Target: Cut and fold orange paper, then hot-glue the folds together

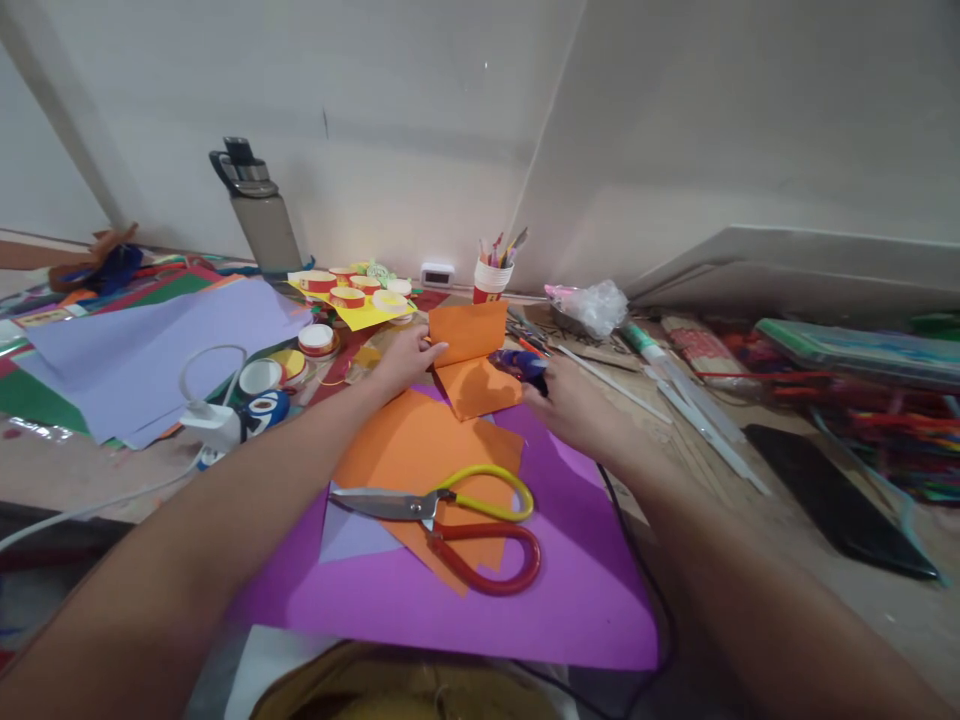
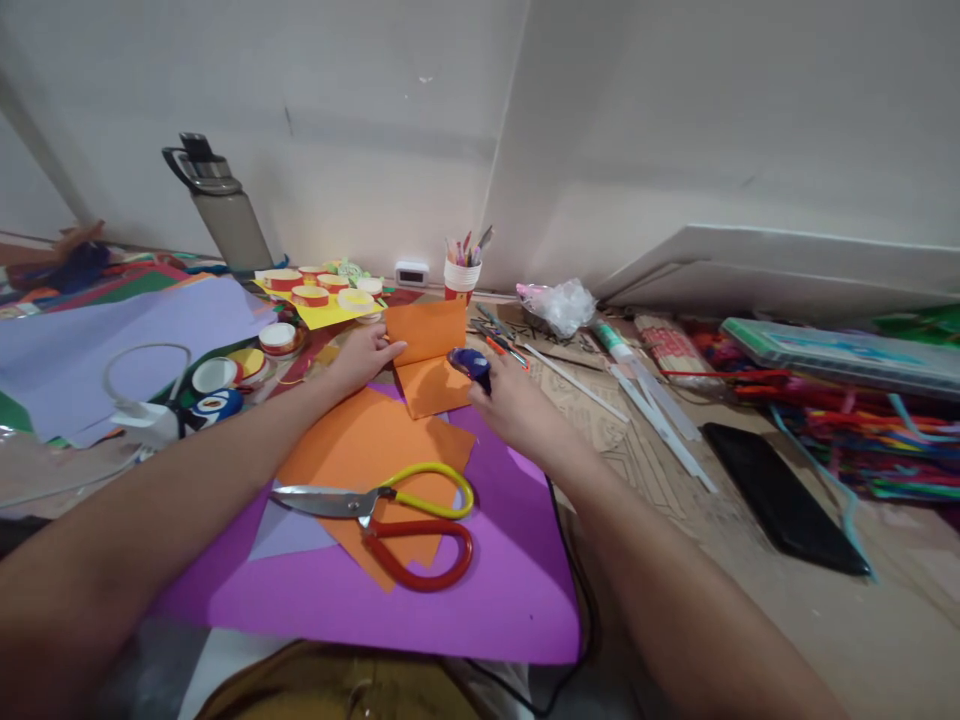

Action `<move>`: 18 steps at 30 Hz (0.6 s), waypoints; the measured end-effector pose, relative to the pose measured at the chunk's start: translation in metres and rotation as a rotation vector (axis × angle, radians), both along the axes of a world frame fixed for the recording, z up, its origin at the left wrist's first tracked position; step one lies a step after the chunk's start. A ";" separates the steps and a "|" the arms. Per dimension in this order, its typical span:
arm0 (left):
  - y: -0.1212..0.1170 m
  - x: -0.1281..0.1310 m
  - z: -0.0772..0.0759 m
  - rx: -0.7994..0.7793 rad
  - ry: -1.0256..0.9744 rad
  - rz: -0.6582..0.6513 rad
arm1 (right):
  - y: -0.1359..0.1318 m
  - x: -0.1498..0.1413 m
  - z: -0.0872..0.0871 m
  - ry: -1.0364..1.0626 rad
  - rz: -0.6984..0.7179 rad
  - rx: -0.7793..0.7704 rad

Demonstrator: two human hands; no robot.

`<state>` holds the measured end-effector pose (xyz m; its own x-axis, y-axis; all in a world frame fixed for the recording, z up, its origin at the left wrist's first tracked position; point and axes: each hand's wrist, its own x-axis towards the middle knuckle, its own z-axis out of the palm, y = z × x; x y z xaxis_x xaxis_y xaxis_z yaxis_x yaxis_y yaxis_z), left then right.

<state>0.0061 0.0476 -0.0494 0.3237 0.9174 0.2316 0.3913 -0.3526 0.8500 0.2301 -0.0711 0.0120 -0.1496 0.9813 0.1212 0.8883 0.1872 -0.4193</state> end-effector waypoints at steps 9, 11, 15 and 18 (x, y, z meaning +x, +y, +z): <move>-0.001 0.002 0.003 0.073 0.080 0.025 | 0.006 0.000 -0.007 0.160 -0.140 -0.069; 0.001 0.002 0.002 0.093 0.101 0.014 | 0.008 0.001 -0.010 0.167 -0.167 -0.065; 0.002 0.002 0.001 0.124 0.175 0.038 | 0.014 0.004 -0.017 0.171 -0.203 -0.063; 0.005 0.002 0.000 0.149 0.186 0.063 | 0.019 0.004 -0.020 0.161 -0.230 -0.063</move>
